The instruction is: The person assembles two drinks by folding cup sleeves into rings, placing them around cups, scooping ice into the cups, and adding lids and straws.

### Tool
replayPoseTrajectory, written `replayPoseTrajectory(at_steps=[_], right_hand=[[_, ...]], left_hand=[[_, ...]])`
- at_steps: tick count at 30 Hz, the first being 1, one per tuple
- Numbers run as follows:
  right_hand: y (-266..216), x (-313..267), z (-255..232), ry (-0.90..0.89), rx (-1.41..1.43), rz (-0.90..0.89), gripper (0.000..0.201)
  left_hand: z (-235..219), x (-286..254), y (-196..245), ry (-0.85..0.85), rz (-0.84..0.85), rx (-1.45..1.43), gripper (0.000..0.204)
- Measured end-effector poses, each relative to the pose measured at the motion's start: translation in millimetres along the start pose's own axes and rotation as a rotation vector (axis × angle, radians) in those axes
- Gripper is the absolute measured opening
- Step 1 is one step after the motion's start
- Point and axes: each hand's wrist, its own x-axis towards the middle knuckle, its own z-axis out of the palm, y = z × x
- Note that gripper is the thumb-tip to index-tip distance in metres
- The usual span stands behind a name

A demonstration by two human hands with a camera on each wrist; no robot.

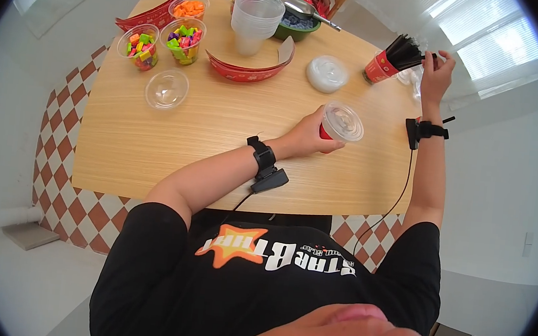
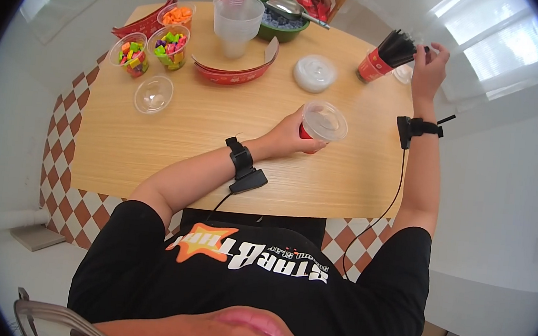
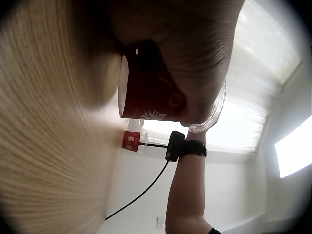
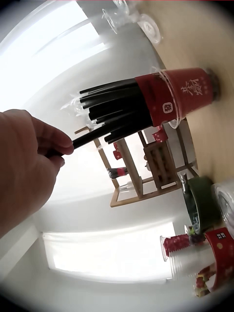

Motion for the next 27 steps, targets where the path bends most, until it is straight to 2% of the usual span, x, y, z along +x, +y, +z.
replayPoseTrajectory(at_steps=[1, 4, 5, 8, 11, 13, 15, 16, 18, 19, 21, 22, 23, 24, 25, 26, 27], right_hand=[[5.9, -2.8, 5.0, -0.011, -0.035, 0.060, 0.033], [29.5, -10.0, 20.4, -0.079, -0.083, 0.017, 0.034], [37.9, -9.3, 21.7, -0.117, -0.216, -0.112, 0.034], [24.4, -21.7, 26.0, -0.127, -0.333, -0.203, 0.031], [-4.2, -40.2, 26.6, -0.066, -0.215, -0.239, 0.028], [-25.3, -69.3, 31.2, -0.311, 0.015, -0.123, 0.032], [-44.7, -94.3, 27.1, -0.885, 0.061, 0.173, 0.040], [-61.7, -110.7, 25.1, -0.989, 0.140, 0.275, 0.046], [-84.0, -128.0, 23.9, -1.121, 0.088, 0.259, 0.043], [-87.9, -129.4, 23.7, -1.122, 0.091, 0.259, 0.043], [-92.6, -132.1, 23.6, -0.985, 0.036, 0.226, 0.040], [-90.2, -132.7, 24.7, -0.989, 0.039, 0.227, 0.040], [-84.6, -132.2, 25.6, -0.908, 0.017, 0.158, 0.035], [-81.1, -131.0, 26.5, -0.828, -0.006, 0.089, 0.031], [-78.5, -128.4, 27.5, -0.837, -0.003, 0.086, 0.031], [-76.2, -124.3, 28.8, -0.696, 0.161, 0.109, 0.027], [-75.2, -120.2, 31.3, -0.552, 0.320, 0.132, 0.024]], left_hand=[[-0.1, -0.6, 1.2, -0.006, 0.007, -0.005, 0.083], [-0.3, -0.4, 1.3, -0.011, 0.017, -0.006, 0.084], [-0.6, -0.2, 0.2, -0.011, 0.017, -0.005, 0.085], [-0.9, -0.1, -1.2, 0.001, -0.003, -0.013, 0.086], [-0.7, 0.0, -1.9, 0.033, 0.003, -0.032, 0.087], [-1.0, 0.9, -1.2, 0.057, 0.026, -0.029, 0.087], [-1.0, 1.9, -2.5, 0.081, 0.048, -0.022, 0.087], [-0.9, 2.8, -5.0, 0.082, 0.047, -0.039, 0.087], [-1.9, 3.3, -5.5, 0.084, 0.044, -0.050, 0.087], [-1.7, 2.5, -5.3, 0.092, 0.057, -0.046, 0.083], [-1.0, 0.7, -4.6, 0.104, 0.065, -0.042, 0.080], [-1.8, 0.8, -3.8, 0.058, -0.019, -0.118, 0.080], [-2.5, 0.6, -3.2, 0.015, -0.105, -0.196, 0.081], [-2.2, 1.7, -5.8, 0.023, -0.109, -0.199, 0.081], [-1.7, 4.3, -8.0, 0.093, -0.027, -0.095, 0.081], [-1.1, 5.7, -10.4, 0.163, 0.055, 0.009, 0.082], [-0.6, 5.5, -11.6, 0.173, 0.054, 0.006, 0.082]])
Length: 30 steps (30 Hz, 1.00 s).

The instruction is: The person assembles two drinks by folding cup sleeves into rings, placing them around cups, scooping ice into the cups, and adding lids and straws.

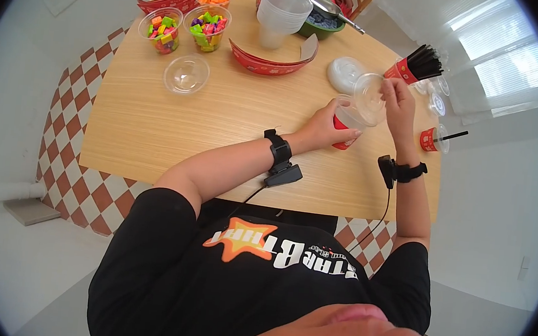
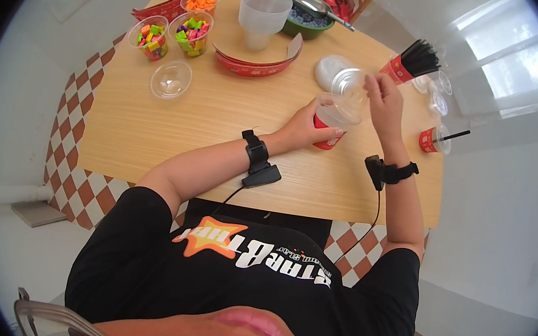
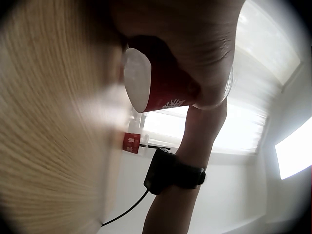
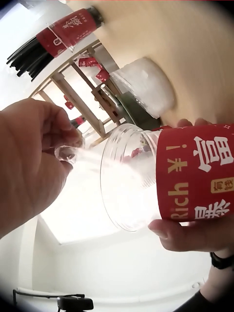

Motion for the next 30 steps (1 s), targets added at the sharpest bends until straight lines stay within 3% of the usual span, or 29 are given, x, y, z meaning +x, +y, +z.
replayPoseTrajectory(at_steps=[1, 3, 5, 7, 8, 9, 11, 12, 16, 18, 19, 21, 22, 24, 28, 30], right_hand=[[1.7, 6.4, 0.9, -0.009, 0.000, -0.002, 0.024], [-0.1, 18.7, 3.9, 0.210, 0.077, -0.185, 0.018], [-7.3, 21.3, 6.0, 0.223, -0.051, -0.202, 0.014], [11.9, 30.9, 14.9, 0.128, -0.361, -0.522, 0.014], [19.7, 27.8, 19.9, 0.009, -0.345, -0.410, 0.014], [29.6, 25.0, 25.3, 0.006, -0.344, -0.416, 0.014], [52.0, 19.7, 34.3, -0.189, -0.530, -0.433, 0.015], [53.7, 18.1, 36.2, -0.275, -0.441, -0.331, 0.017], [53.9, 11.4, 32.8, -0.225, -0.300, -0.243, 0.023], [47.0, 9.6, 22.5, -0.178, 0.143, 0.003, 0.040], [37.8, 6.6, 19.6, -0.180, 0.142, 0.003, 0.040], [18.9, -5.2, 16.2, -0.321, 0.509, 0.032, 0.068], [11.5, -13.5, 19.1, -0.323, 0.509, 0.033, 0.068], [-0.9, -26.8, 26.3, -0.515, 0.470, 0.067, 0.089], [-9.1, -20.8, 27.3, -0.479, 0.511, 0.142, 0.088], [-15.8, -5.4, 26.9, -0.276, 0.581, 0.208, 0.084]], left_hand=[[0.3, -0.2, -1.1, 0.015, -0.003, 0.027, 0.083], [-1.4, -0.6, 0.2, 0.032, -0.004, 0.057, 0.083], [-2.3, -2.3, 4.7, -0.010, -0.051, 0.034, 0.084], [-2.5, -2.0, 3.1, 0.001, -0.033, 0.021, 0.084], [-2.7, -1.6, 2.1, 0.012, -0.018, 0.006, 0.085], [-3.1, -1.4, 2.8, 0.018, -0.015, 0.007, 0.085], [-3.7, -1.9, 3.5, 0.035, 0.002, -0.034, 0.085], [-3.6, -1.0, 2.3, 0.039, 0.002, -0.034, 0.085], [-3.5, 0.9, 3.4, 0.106, 0.064, -0.038, 0.086], [-3.2, 1.2, 4.9, 0.123, 0.050, -0.062, 0.086], [-2.4, 1.4, 3.5, 0.151, 0.040, -0.095, 0.086], [-2.0, 2.2, 2.0, 0.182, 0.030, -0.128, 0.088], [-1.9, 2.5, 1.8, 0.174, 0.028, -0.165, 0.088], [-1.4, 2.2, 2.7, 0.165, 0.024, -0.204, 0.088], [0.6, 2.7, -4.0, 0.166, 0.014, -0.181, 0.085], [0.8, 3.6, -7.9, 0.161, 0.023, -0.210, 0.084]])
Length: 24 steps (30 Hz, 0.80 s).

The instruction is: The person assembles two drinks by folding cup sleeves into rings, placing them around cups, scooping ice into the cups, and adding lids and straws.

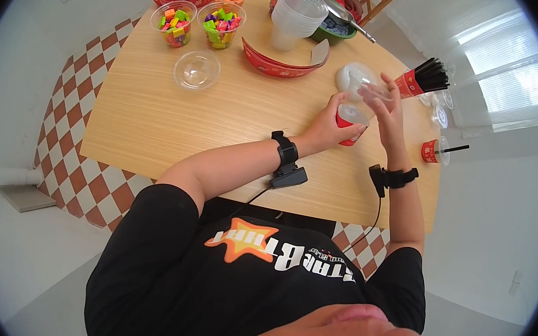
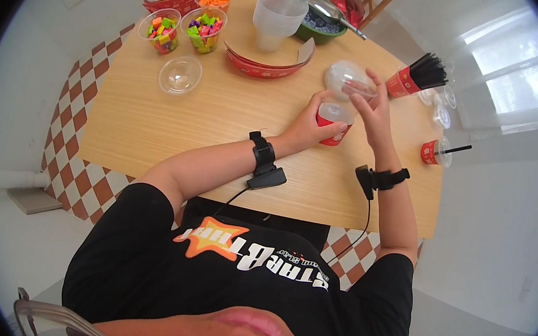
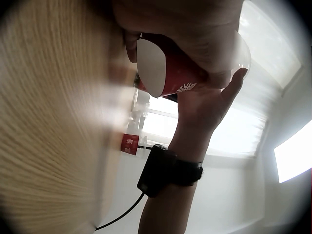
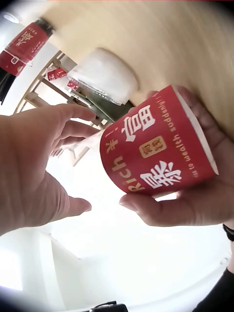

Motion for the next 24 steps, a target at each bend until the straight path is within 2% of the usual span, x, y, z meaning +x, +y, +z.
replayPoseTrajectory(at_steps=[1, 3, 4, 5, 7, 8, 10, 11, 13, 14, 16, 20, 22, 23, 24], right_hand=[[-7.2, 8.6, 1.1, -0.002, -0.001, 0.000, 0.084], [-18.0, 32.3, 3.5, 0.148, -0.173, -0.109, 0.081], [-16.7, 48.5, 1.2, 0.169, -0.373, -0.197, 0.084], [-16.7, 63.3, -0.5, 0.167, -0.374, -0.198, 0.084], [-22.6, 90.2, 0.9, 0.254, -0.931, -0.368, 0.086], [-24.6, 103.2, 2.5, 0.249, -0.931, -0.372, 0.086], [-27.0, 126.7, 7.1, 0.307, -1.314, -0.438, 0.087], [-27.0, 136.5, 10.6, 0.303, -1.312, -0.445, 0.087], [-27.3, 154.4, 19.3, 0.281, -1.533, -0.415, 0.087], [-26.1, 161.2, 22.3, 0.278, -1.531, -0.423, 0.087], [-17.0, 173.5, 25.4, 0.256, -1.728, -0.464, 0.086], [-11.4, 186.1, 27.6, 0.262, -1.819, -0.482, 0.087], [-25.1, 183.3, 36.9, 0.414, -1.638, -0.442, 0.089], [-32.9, 181.2, 42.3, 0.410, -1.639, -0.444, 0.089], [-42.7, 177.3, 50.3, 0.502, -1.486, -0.552, 0.087]], left_hand=[[0.2, -0.9, 1.4, -0.003, -0.009, 0.022, 0.085], [-0.5, -0.7, 2.4, -0.005, -0.016, 0.045, 0.087], [-0.6, -0.5, 0.9, -0.006, -0.032, 0.088, 0.088], [-0.9, 0.1, -0.3, -0.006, -0.048, 0.132, 0.089], [-0.4, -0.1, 1.1, -0.002, -0.042, 0.134, 0.092], [-0.5, -0.8, 2.8, 0.002, -0.043, 0.134, 0.094], [-0.8, -1.8, 5.1, 0.001, -0.048, 0.125, 0.094], [-1.0, -2.1, 6.5, -0.006, -0.056, 0.116, 0.095], [-2.0, -2.6, 7.3, -0.007, -0.051, 0.133, 0.094], [-2.1, -3.0, 7.7, -0.013, -0.051, 0.147, 0.092], [-2.3, -3.0, 7.0, -0.021, -0.053, 0.122, 0.093], [-2.2, -2.3, 5.0, -0.016, -0.031, 0.145, 0.095], [-2.0, -2.0, 4.8, -0.018, -0.042, 0.149, 0.095], [-1.9, -1.9, 4.8, -0.023, -0.054, 0.152, 0.095], [-1.7, -2.3, 5.9, -0.020, -0.054, 0.150, 0.095]])
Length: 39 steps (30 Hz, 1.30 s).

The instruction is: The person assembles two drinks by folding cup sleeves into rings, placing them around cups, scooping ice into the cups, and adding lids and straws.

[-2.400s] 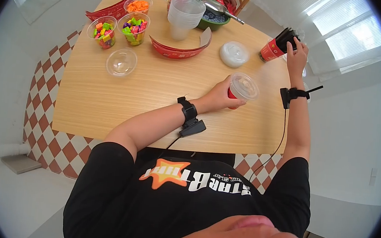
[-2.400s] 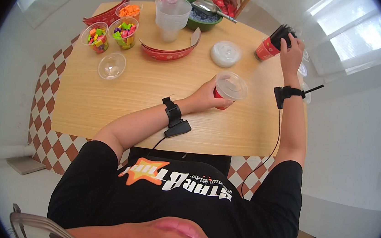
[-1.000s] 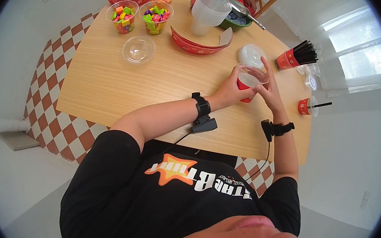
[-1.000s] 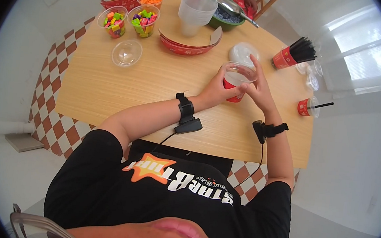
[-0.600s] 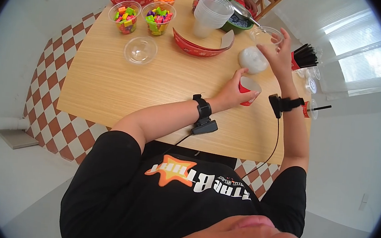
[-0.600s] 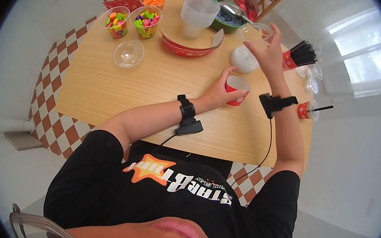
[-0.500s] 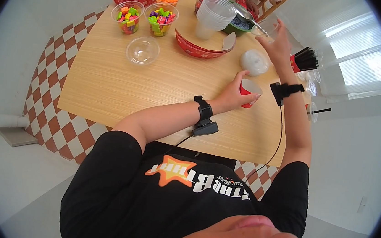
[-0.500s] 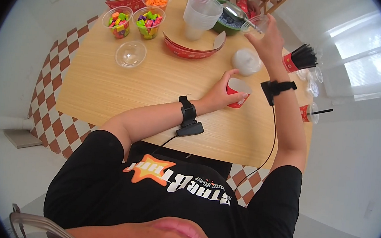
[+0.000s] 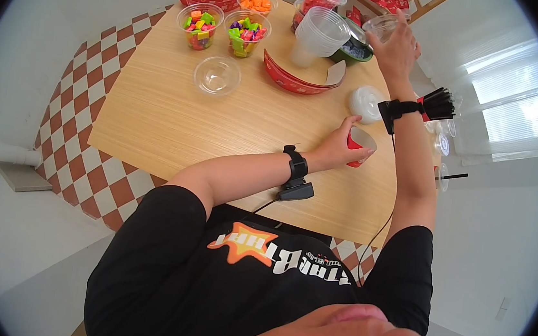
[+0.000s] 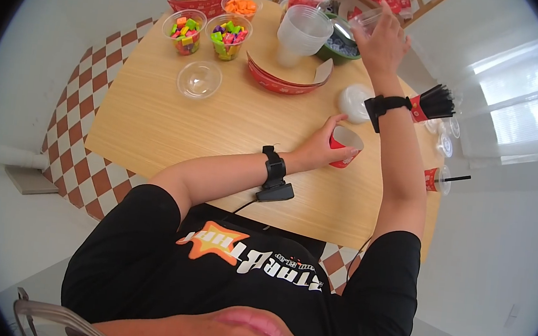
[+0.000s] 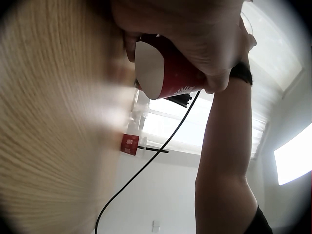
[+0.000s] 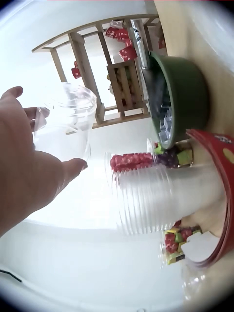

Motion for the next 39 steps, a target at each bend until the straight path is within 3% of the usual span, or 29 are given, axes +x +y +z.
replayPoseTrajectory(at_steps=[1, 2, 4, 7, 9, 11, 17, 18, 22, 24, 25, 27, 28, 30, 31, 33, 36, 38, 39], right_hand=[[-7.8, 2.8, -8.9, 0.139, 0.122, 0.032, 0.086], [-15.3, 5.9, -18.0, 0.138, 0.122, 0.031, 0.086], [-28.3, 9.6, -30.9, 0.074, 0.685, 0.194, 0.077], [-45.0, 7.1, -16.2, 0.106, 0.837, 0.095, 0.078], [-57.5, 0.8, -7.4, 0.154, 0.855, 0.092, 0.077], [-63.7, -7.1, -1.9, -0.005, 0.655, 0.015, 0.079], [-58.9, -16.9, 11.9, -0.228, 0.709, 0.058, 0.096], [-58.0, -17.6, 8.4, -0.301, 0.782, 0.075, 0.096], [-33.0, -42.7, -39.7, -0.252, 0.852, 0.060, 0.089], [-14.6, -64.8, -71.9, -0.427, 0.852, 0.057, 0.080], [-1.0, -80.1, -78.9, -0.426, 0.848, 0.071, 0.080], [24.8, -116.0, -85.7, -0.615, 0.953, 0.320, 0.067], [29.9, -133.4, -92.2, -0.610, 0.948, 0.333, 0.067], [36.2, -166.8, -104.6, -0.708, 1.117, 0.637, 0.055], [39.9, -182.4, -106.2, -0.699, 1.121, 0.647, 0.055], [42.9, -208.2, -114.9, -0.816, 1.350, 0.898, 0.047], [29.1, -233.5, -133.9, -0.619, 1.448, 0.897, 0.044], [26.5, -244.2, -148.7, -0.480, 1.484, 0.878, 0.043], [26.4, -249.5, -155.9, -0.380, 1.463, 0.735, 0.044]], left_hand=[[0.2, -0.5, 1.6, -0.004, -0.011, -0.009, 0.094], [0.2, -0.9, 3.2, -0.009, -0.023, -0.018, 0.092], [0.1, 0.6, 0.7, -0.013, -0.023, -0.020, 0.090], [-1.4, -1.4, 8.7, -0.038, -0.037, -0.060, 0.085], [-1.5, -1.2, 8.8, -0.056, -0.050, -0.099, 0.082], [-0.2, 2.6, -2.3, -0.038, 0.008, -0.096, 0.083], [0.2, 3.1, -3.0, -0.027, 0.056, -0.091, 0.088], [0.3, 3.3, -4.2, -0.030, 0.056, -0.089, 0.088], [0.4, 4.1, -8.1, -0.005, 0.045, -0.065, 0.094], [0.7, 2.9, -7.2, 0.013, 0.044, -0.004, 0.095], [0.9, 2.1, -3.4, 0.039, 0.083, -0.033, 0.096], [2.1, 1.1, 2.1, 0.049, 0.117, -0.066, 0.098], [2.2, 0.6, 2.3, 0.048, 0.181, -0.042, 0.099], [1.7, 1.5, 1.3, 0.039, 0.242, -0.013, 0.101], [1.0, 3.0, -0.5, 0.009, 0.319, 0.054, 0.102], [1.8, -0.3, 0.7, -0.043, 0.392, 0.127, 0.104], [3.0, -11.2, 14.1, -0.205, 0.343, 0.109, 0.099], [1.9, -18.4, 29.9, -0.307, 0.419, 0.328, 0.086], [2.3, -18.7, 33.3, -0.327, 0.420, 0.341, 0.086]])
